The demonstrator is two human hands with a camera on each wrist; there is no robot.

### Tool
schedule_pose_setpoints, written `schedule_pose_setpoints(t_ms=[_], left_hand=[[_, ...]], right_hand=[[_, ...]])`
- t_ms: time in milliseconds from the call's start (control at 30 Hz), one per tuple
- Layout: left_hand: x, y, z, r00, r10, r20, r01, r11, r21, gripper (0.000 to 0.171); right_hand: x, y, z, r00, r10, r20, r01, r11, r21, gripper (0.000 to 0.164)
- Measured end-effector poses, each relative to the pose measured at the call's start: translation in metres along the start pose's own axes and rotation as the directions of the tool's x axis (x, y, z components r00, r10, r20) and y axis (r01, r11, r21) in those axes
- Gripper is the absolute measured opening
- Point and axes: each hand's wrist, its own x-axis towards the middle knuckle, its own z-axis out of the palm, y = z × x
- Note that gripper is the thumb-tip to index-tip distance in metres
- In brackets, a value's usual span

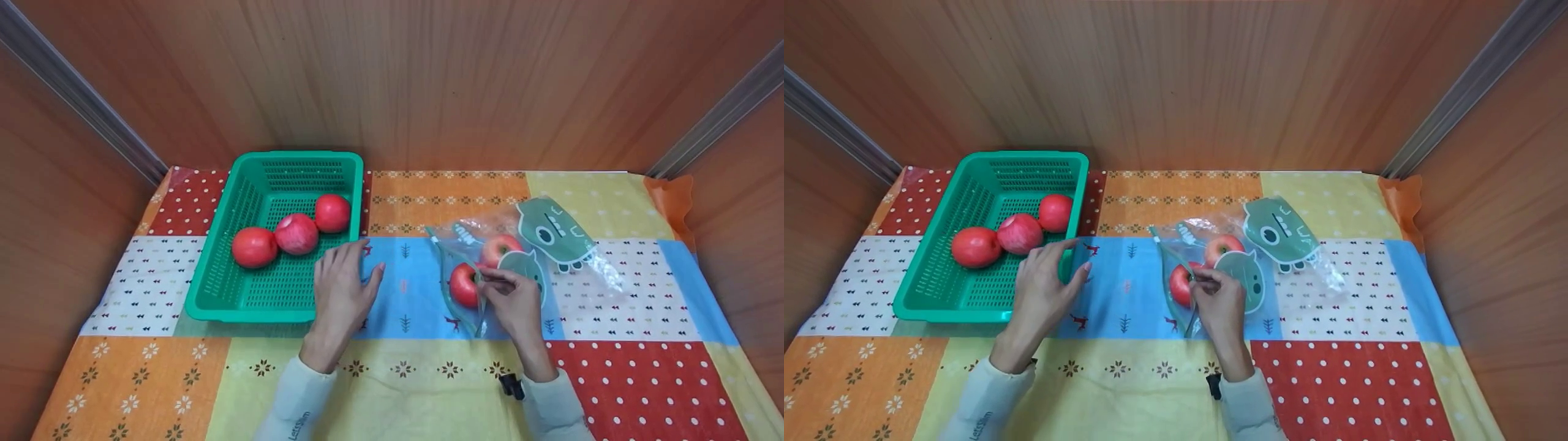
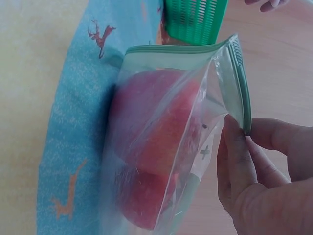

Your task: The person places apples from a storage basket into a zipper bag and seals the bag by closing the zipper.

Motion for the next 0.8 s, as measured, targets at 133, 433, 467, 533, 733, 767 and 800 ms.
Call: schedule_pose_setpoints(t_ms=[133, 433, 467, 533, 733, 767, 800], left_hand=[[0.003, -0.006, -0.007, 0.999, -0.037, 0.024, 0.036, 0.999, 0.019, 0.054], [0.008, -0.025, -0.022, 0.997, -0.078, 0.019, 0.077, 0.996, 0.039, 0.058], [0.008, -0.027, -0.023, 0.997, -0.081, 0.019, 0.080, 0.996, 0.042, 0.058], [0.009, -0.032, -0.026, 0.996, -0.086, 0.022, 0.085, 0.995, 0.052, 0.059], [0.013, -0.047, -0.035, 0.994, -0.107, 0.030, 0.104, 0.992, 0.076, 0.060], [0.013, -0.050, -0.037, 0.993, -0.111, 0.030, 0.108, 0.991, 0.076, 0.059], [0.014, -0.052, -0.039, 0.993, -0.114, 0.031, 0.112, 0.991, 0.079, 0.058]], right_hand=[[0.000, 0.000, 0.000, 1.000, -0.001, -0.003, 0.001, 1.000, -0.005, 0.025], [0.000, 0.002, 0.001, 1.000, -0.010, 0.000, 0.010, 1.000, 0.019, 0.024], [0.000, 0.002, 0.001, 1.000, -0.009, 0.000, 0.009, 1.000, 0.021, 0.024], [-0.001, 0.002, 0.001, 1.000, -0.002, 0.001, 0.002, 1.000, 0.024, 0.024], [-0.001, 0.002, 0.001, 1.000, 0.016, 0.010, -0.016, 1.000, 0.016, 0.025], [-0.001, 0.002, 0.001, 1.000, 0.019, 0.011, -0.019, 1.000, 0.015, 0.025], [-0.001, 0.002, 0.001, 1.000, 0.021, 0.010, -0.021, 1.000, 0.014, 0.025]])
